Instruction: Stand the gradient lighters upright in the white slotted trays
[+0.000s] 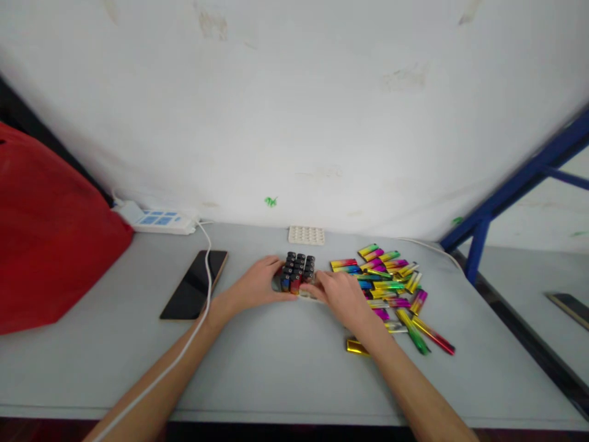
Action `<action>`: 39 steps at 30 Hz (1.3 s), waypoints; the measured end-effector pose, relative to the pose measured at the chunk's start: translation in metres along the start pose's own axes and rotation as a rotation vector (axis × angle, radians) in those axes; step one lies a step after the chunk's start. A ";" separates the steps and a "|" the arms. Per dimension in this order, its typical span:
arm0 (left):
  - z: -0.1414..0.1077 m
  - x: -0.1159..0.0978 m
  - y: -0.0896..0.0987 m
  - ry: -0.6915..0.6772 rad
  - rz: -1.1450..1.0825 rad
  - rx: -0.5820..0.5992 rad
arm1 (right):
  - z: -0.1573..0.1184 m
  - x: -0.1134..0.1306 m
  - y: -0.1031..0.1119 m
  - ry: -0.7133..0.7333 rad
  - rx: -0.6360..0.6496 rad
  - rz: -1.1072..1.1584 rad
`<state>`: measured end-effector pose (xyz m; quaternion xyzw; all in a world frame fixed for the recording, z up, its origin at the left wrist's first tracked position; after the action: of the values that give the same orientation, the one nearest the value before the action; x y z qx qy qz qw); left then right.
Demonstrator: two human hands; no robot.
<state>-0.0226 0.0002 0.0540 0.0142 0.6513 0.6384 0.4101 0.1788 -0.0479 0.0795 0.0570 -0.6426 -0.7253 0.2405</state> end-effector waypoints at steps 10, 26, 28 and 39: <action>0.001 0.000 0.001 0.025 0.011 -0.001 | 0.002 -0.107 0.017 -0.053 -0.198 0.114; 0.001 -0.003 0.002 0.034 0.015 0.017 | 0.002 -0.110 0.023 -0.112 -0.261 0.407; 0.001 -0.003 0.001 0.026 0.019 0.022 | 0.002 -0.107 0.024 -0.165 -0.317 0.585; 0.001 -0.002 0.001 0.004 0.035 0.006 | 0.008 -0.053 0.007 -0.268 -0.258 1.543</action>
<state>-0.0214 -0.0003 0.0564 0.0253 0.6536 0.6436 0.3975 0.2240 -0.0185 0.0758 -0.5204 -0.4349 -0.4232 0.6007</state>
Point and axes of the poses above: each hand's wrist, its own z-axis towards the middle knuckle, its own y-axis out of the back of the hand, x = y × z, the point moved 6 cm from there along z, towards the middle knuckle, and after that the axes turned 2 degrees about x, right-handed, at the moved point
